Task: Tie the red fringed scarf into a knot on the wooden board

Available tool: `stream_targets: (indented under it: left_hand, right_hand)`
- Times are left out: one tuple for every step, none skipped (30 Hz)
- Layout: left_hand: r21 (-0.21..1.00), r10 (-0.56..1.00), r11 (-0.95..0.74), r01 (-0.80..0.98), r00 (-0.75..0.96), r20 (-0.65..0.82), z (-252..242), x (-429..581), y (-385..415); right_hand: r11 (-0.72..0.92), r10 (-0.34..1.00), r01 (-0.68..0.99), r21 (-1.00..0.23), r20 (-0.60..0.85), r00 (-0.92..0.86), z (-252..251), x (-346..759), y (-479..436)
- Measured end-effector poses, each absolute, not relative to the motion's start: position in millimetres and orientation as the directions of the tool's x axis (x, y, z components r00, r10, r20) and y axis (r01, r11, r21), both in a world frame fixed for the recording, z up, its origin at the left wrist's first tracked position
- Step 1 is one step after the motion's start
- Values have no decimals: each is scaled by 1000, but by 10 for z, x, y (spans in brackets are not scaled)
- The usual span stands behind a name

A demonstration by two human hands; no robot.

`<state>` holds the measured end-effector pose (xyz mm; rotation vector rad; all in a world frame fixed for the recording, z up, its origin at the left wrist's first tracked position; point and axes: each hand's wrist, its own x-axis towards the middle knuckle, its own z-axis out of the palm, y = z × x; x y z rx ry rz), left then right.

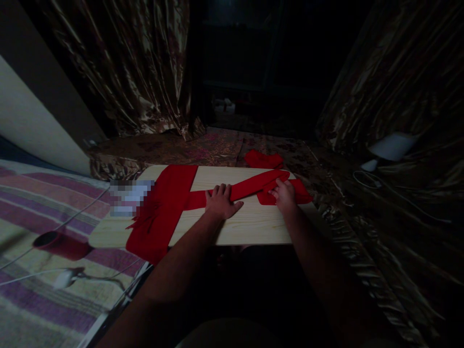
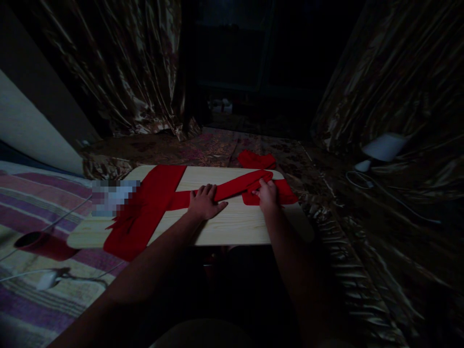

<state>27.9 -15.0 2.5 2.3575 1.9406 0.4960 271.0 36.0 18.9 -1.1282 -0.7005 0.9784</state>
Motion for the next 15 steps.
stream_targets:
  left_hand:
    - [233, 964, -206, 950, 156, 213, 28, 281, -152]
    - [230, 966, -196, 953, 148, 212, 31, 284, -153]
    - [228, 968, -187, 955, 139, 211, 34, 287, -155]
    - [226, 968, -180, 957, 132, 212, 38, 291, -157]
    - [224, 969, -173, 959, 125, 214, 42, 295, -161]
    - [221, 969, -168, 961, 119, 219, 45, 299, -165]
    - [218, 968, -162, 962, 113, 223, 49, 303, -172]
    - [216, 968, -159, 963, 109, 226, 54, 305, -179]
    - [213, 967, -158, 964, 107, 231, 60, 307, -187]
    - [208, 966, -162, 965, 111, 235, 67, 307, -194]
    - [201, 964, -168, 965, 118, 237, 75, 305, -201]
    - [192, 963, -176, 965, 129, 236, 85, 301, -205]
    - [180, 963, -185, 966, 141, 230, 96, 296, -206]
    - [166, 963, -192, 967, 153, 220, 107, 290, -203]
    - [150, 964, -196, 969, 163, 208, 118, 281, -196]
  right_hand:
    - [120, 904, -280, -953, -12, 427, 169, 2708, 357]
    - [122, 901, -267, -956, -6, 433, 135, 2705, 352]
    - [125, 896, -238, -963, 6, 444, 87, 2702, 346]
    - [129, 890, -190, -973, 29, 456, 30, 2698, 338]
    - [137, 883, -128, -982, 62, 466, -32, 2692, 330]
    - [147, 875, -59, -987, 102, 473, -92, 2686, 322]
    - [157, 870, 4, -988, 140, 472, -147, 2679, 314]
    - [169, 868, 49, -984, 172, 467, -191, 2671, 307]
    - [182, 866, 71, -981, 194, 460, -223, 2664, 301]
    - [195, 865, 74, -978, 207, 457, -243, 2658, 296]
    - [207, 865, 65, -976, 213, 454, -253, 2653, 293]
    - [214, 868, 55, -975, 215, 448, -256, 2650, 291]
    - [216, 873, 48, -975, 215, 439, -256, 2648, 290]
    - [217, 878, 45, -975, 215, 428, -256, 2647, 290]
    - [216, 884, 43, -975, 214, 417, -258, 2647, 292]
